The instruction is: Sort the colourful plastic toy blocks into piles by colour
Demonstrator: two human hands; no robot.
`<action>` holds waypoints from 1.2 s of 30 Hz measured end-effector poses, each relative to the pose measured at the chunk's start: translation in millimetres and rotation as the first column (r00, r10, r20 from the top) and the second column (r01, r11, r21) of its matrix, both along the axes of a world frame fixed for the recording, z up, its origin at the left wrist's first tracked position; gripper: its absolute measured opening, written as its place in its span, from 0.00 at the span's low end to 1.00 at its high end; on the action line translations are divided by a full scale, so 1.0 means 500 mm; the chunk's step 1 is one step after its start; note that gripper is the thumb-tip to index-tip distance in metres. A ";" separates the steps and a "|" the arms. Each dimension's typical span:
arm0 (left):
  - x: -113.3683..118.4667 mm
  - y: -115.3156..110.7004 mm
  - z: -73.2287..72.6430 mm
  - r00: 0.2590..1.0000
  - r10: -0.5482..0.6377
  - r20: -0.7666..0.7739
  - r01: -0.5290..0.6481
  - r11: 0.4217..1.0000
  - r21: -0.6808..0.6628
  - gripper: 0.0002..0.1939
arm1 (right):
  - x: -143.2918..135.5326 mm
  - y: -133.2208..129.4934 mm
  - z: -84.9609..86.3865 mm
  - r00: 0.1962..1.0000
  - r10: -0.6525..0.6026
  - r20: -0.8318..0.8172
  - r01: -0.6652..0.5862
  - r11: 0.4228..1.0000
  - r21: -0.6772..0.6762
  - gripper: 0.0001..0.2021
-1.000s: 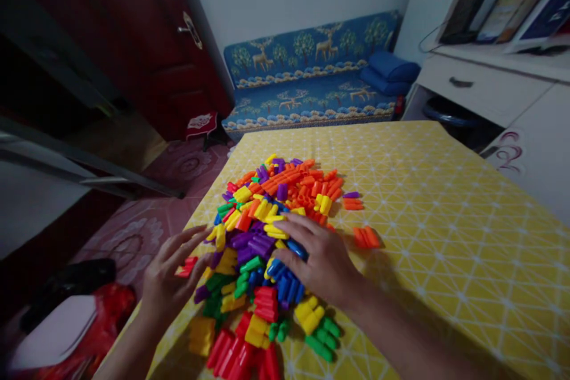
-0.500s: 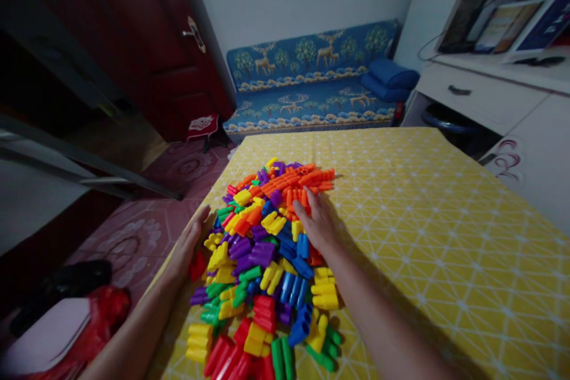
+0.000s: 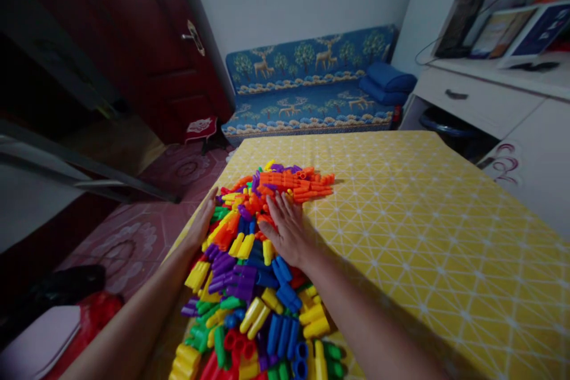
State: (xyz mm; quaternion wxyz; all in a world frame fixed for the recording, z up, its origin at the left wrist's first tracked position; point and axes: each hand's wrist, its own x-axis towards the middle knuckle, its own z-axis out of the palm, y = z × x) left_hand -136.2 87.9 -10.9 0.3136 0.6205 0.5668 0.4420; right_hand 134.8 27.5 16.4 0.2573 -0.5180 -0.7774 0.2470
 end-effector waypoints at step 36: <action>0.152 -0.133 0.221 0.945 -0.328 -0.017 0.328 0.943 0.062 0.22 | 0.024 -0.098 0.097 0.796 -0.191 -0.574 0.042 0.964 -0.262 0.15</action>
